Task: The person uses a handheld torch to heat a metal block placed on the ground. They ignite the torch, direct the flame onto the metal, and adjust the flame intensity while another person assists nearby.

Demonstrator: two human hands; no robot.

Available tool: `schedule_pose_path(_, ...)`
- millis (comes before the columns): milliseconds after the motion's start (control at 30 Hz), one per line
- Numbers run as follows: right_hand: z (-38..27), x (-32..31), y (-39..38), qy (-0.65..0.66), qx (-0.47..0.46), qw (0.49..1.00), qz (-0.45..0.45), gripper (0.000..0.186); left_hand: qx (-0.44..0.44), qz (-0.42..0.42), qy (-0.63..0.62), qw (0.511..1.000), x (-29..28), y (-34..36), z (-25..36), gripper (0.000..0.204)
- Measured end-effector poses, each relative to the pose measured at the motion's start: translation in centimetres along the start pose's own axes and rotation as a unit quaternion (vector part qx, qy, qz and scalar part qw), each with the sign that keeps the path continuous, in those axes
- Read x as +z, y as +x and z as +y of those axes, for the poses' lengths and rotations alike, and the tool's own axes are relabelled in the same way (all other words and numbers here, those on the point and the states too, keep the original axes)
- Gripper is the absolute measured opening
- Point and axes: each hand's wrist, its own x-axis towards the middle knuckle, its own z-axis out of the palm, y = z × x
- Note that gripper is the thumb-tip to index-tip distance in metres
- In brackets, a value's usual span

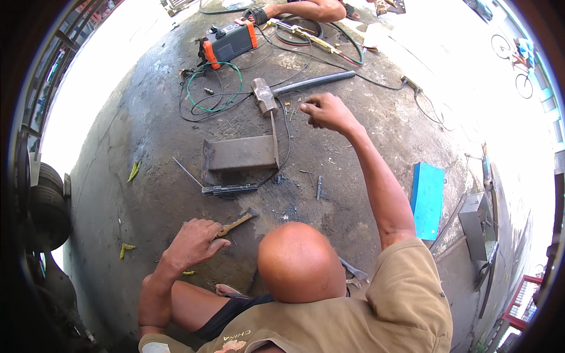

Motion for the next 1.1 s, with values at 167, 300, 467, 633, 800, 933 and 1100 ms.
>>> schedule_pose_path(167, 8.8, 5.3, -9.2, 0.090, 0.121, 0.988, 0.021, 0.033, 0.037, -0.026, -0.042, 0.998, 0.3, 1.8, 0.6, 0.034)
schedule_pose_path(300, 10.0, 10.7, -13.1, 0.059, 0.130, 0.990, -0.003, 0.029, 0.018, -0.040, -0.054, 0.998, -0.6, 2.2, 0.7, 0.033)
schedule_pose_path(467, 9.4, 17.7, -13.5, 0.016, 0.059, 0.998, -0.028, 0.023, -0.031, 0.003, -0.066, 0.997, -2.5, 0.9, -0.3, 0.034)
schedule_pose_path(633, 5.9, 23.0, -10.4, -0.086, -0.160, 0.983, -0.012, 0.032, -0.155, 0.105, -0.122, 0.975, -3.1, -0.4, -3.6, 0.040)
schedule_pose_path(800, 4.2, 30.3, -4.0, -0.199, -0.316, 0.927, 0.028, 0.052, -0.232, 0.113, -0.133, 0.957, -2.6, -2.4, -4.8, 0.039)
schedule_pose_path(933, 3.7, 32.7, -2.9, -0.240, -0.296, 0.924, 0.033, 0.047, -0.250, 0.095, -0.084, 0.960, -2.4, -3.6, -4.8, 0.037)
schedule_pose_path(1100, 1.7, 30.3, -4.9, -0.152, -0.262, 0.953, -0.010, 0.035, -0.235, 0.132, -0.031, 0.963, -1.9, -5.6, -4.6, 0.034)
